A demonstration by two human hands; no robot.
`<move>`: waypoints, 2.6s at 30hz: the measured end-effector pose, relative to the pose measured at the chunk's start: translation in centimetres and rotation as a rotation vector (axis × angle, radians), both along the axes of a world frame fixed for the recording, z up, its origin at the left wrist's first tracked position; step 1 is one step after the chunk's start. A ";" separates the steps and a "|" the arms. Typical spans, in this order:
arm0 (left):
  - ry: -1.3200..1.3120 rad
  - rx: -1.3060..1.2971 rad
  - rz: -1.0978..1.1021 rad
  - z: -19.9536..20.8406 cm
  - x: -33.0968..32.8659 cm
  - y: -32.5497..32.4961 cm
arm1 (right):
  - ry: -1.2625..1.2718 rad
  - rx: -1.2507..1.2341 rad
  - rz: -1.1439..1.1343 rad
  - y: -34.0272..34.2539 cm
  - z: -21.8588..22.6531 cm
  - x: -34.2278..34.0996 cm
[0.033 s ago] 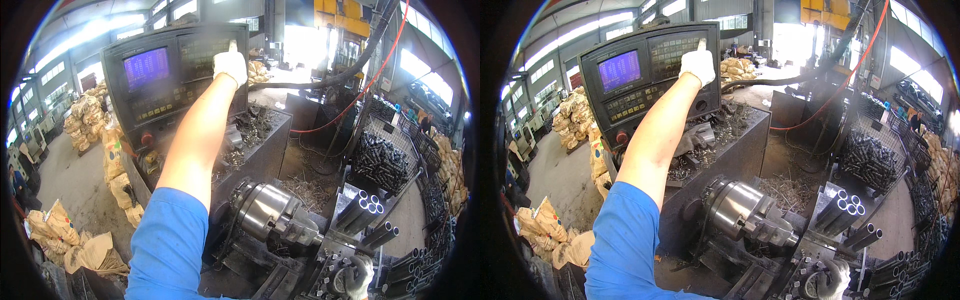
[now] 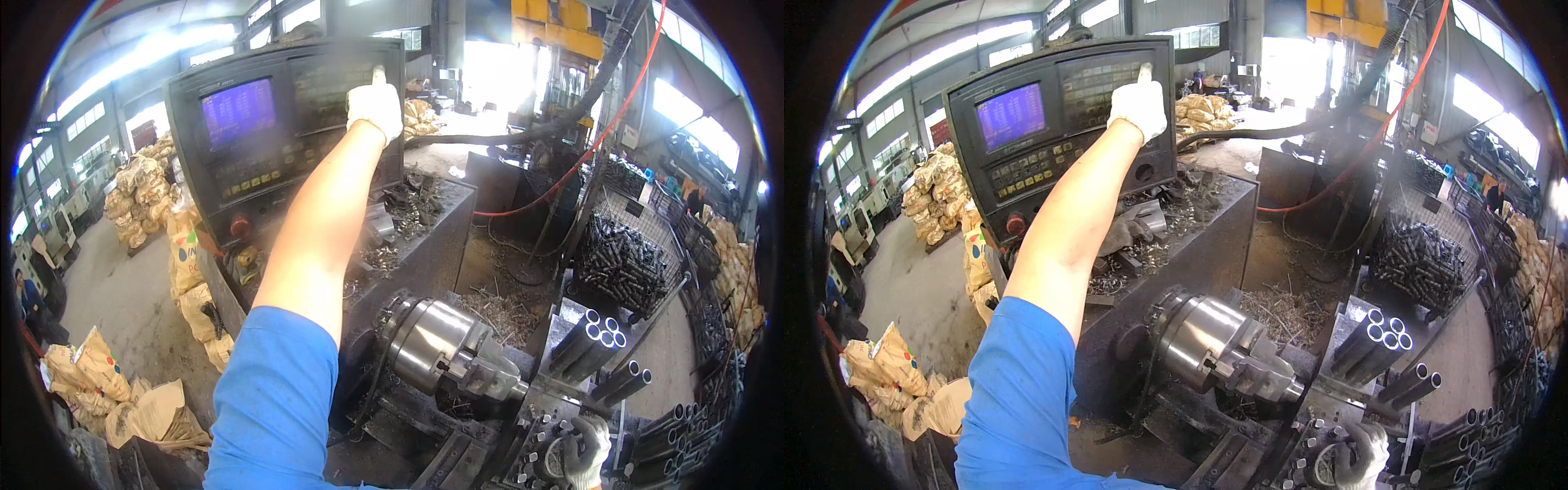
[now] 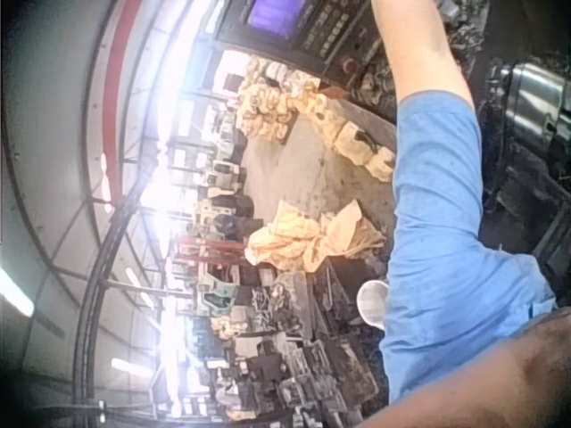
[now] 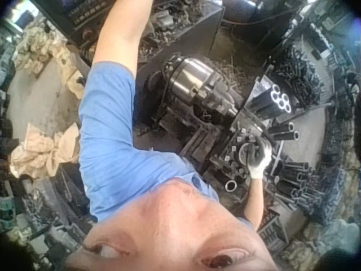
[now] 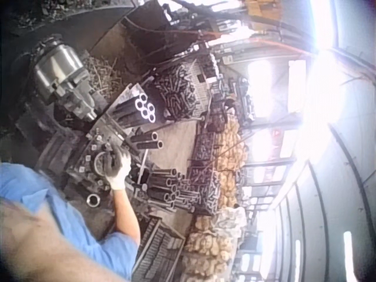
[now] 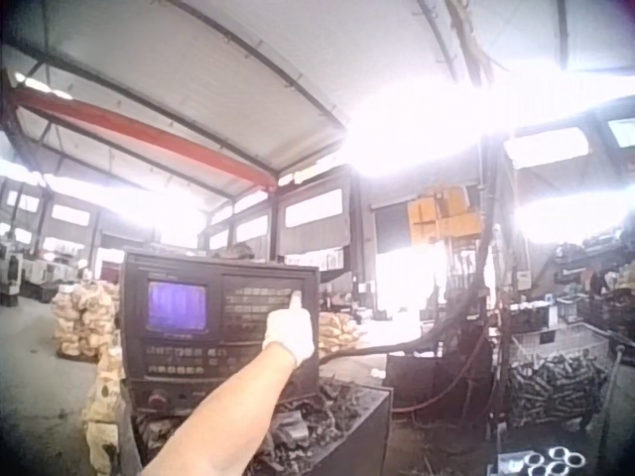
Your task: The person repeatedly picks up metal tubes from a wire basket, inserts them into a CNC lathe chuck, operates the machine controls, and removes the processed parts. The cycle repeats with multiple tubes throughout the clip.
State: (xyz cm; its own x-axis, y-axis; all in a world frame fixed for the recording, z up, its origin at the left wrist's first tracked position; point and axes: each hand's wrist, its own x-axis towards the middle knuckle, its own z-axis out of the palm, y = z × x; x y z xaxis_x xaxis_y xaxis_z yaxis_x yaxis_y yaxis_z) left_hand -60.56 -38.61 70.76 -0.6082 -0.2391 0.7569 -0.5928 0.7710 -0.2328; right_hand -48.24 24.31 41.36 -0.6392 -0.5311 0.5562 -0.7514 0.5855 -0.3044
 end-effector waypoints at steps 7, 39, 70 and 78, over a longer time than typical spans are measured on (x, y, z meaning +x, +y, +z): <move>-0.068 0.022 -0.648 -9.8 0.0 15.3 | -0.037 -0.034 -0.036 0.9 -0.4 -0.4; 0.215 1.403 -0.263 -46.8 39.5 27.6 | -0.900 1.356 0.680 2.5 -14.5 -27.0; -0.575 0.284 -0.714 -28.7 10.6 22.8 | -0.590 0.058 0.042 9.2 3.3 -8.7; -0.702 0.347 -0.725 -26.2 7.3 25.9 | -0.394 0.487 0.233 -2.0 0.7 -15.1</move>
